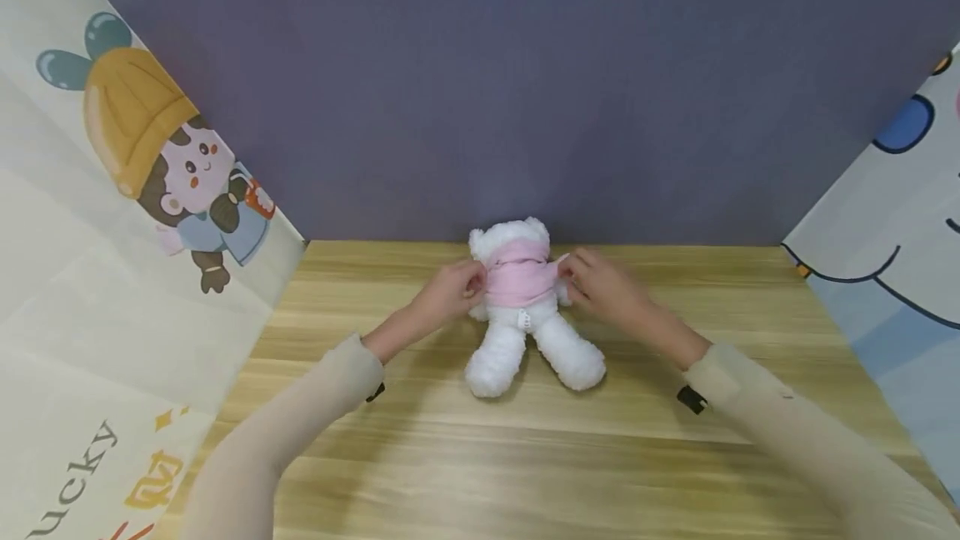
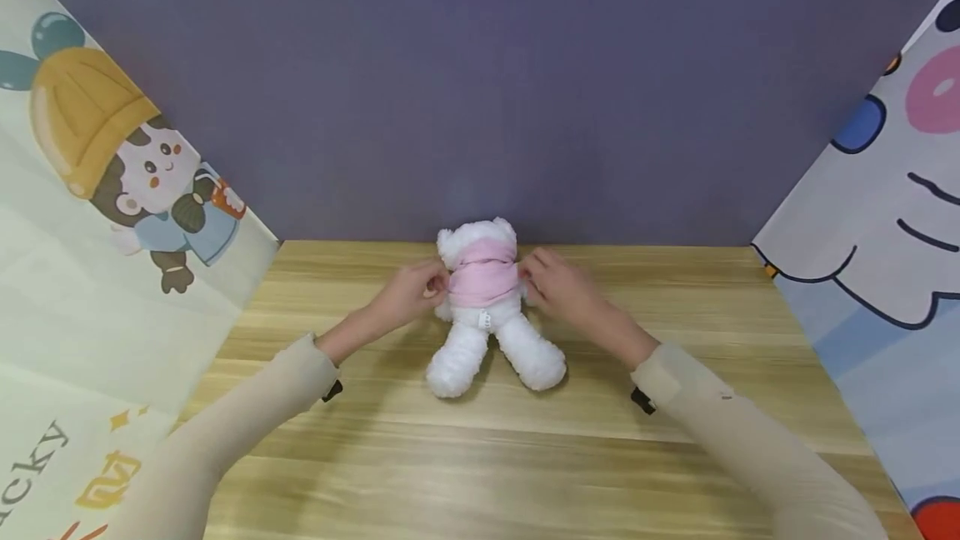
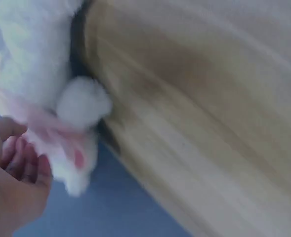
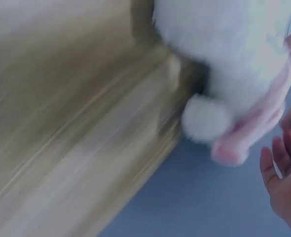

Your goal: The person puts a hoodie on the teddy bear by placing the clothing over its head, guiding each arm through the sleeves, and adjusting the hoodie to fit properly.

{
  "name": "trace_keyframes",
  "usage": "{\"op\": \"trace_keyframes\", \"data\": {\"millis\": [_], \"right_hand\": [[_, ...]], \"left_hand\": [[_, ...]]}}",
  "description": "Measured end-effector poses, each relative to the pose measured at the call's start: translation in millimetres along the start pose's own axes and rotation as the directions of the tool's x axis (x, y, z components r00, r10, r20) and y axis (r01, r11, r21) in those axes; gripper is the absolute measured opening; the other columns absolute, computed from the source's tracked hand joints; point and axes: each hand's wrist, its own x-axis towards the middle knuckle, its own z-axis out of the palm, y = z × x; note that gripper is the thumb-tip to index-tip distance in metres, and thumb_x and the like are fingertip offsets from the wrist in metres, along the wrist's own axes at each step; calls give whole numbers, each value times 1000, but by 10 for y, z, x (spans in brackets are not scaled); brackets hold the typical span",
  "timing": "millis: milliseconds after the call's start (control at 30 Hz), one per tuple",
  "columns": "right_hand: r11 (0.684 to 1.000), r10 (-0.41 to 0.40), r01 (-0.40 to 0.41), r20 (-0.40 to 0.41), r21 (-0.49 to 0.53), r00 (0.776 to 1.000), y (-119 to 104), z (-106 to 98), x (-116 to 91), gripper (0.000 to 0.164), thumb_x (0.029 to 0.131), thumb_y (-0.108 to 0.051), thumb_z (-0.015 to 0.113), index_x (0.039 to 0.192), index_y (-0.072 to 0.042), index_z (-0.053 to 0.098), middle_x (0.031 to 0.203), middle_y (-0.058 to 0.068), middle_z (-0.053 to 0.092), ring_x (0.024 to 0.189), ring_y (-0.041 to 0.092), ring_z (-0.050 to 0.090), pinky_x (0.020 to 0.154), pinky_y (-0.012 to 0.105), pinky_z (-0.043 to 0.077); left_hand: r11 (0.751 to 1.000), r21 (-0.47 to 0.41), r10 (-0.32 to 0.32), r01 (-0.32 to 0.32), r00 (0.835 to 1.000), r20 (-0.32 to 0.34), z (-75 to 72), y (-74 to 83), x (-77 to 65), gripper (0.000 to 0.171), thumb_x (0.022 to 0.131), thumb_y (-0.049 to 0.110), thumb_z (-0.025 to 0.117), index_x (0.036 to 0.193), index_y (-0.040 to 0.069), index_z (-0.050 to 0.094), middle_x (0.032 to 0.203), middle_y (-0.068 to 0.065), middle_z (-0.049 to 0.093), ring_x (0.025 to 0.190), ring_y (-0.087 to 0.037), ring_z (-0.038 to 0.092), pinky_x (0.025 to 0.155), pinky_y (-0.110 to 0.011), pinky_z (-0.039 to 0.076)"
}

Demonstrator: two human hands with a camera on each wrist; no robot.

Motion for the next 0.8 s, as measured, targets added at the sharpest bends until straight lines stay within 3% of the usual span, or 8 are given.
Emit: {"op": "trace_keyframes", "data": {"millis": [100,200,367,467,667,800], "right_hand": [[993,-118,118,42,-5,992,-159,43,-32,25,88,-5,74,110,-1,64,106,12,64,91,24,64,75,37,57],[995,-99,99,63,5,993,-221,119,-54,37,89,-7,77,121,3,60,119,17,60,106,30,63,89,41,56],[997,-69,68,32,29,997,-173,214,-21,48,86,-8,81,126,4,57,130,21,55,122,35,55,103,46,48],[995,-93,92,29,42,995,-125,246,11,42,86,-8,81,123,1,61,125,16,59,120,33,56,102,45,49],[991,-135,134,58,15,989,-38,351,12,14,92,-10,74,105,-6,70,105,7,67,101,25,62,92,38,53],[976,-219,219,94,4,971,36,362,-21,10,90,-8,76,97,-8,70,103,5,64,98,24,59,87,36,53]], "left_hand": [[994,68,78,-80,997,27,85,33,-97,17,89,4,74,103,5,65,98,-5,65,90,-18,65,79,-29,56],[991,81,107,-106,994,-11,179,34,-126,29,89,10,78,113,3,64,111,-8,63,101,-20,63,88,-30,55],[982,96,167,-161,984,-61,246,64,-64,32,87,14,82,112,6,64,114,-7,59,108,-23,58,95,-34,51],[973,148,184,-179,982,-27,277,86,-22,26,88,15,81,107,10,64,111,-3,59,107,-23,57,95,-34,50],[943,242,229,-229,973,28,366,104,-2,18,87,14,81,97,10,66,102,-3,62,104,-25,59,98,-36,48],[929,283,237,-238,971,40,412,118,19,17,87,15,81,93,12,65,95,-1,63,95,-21,59,91,-33,49]]}}
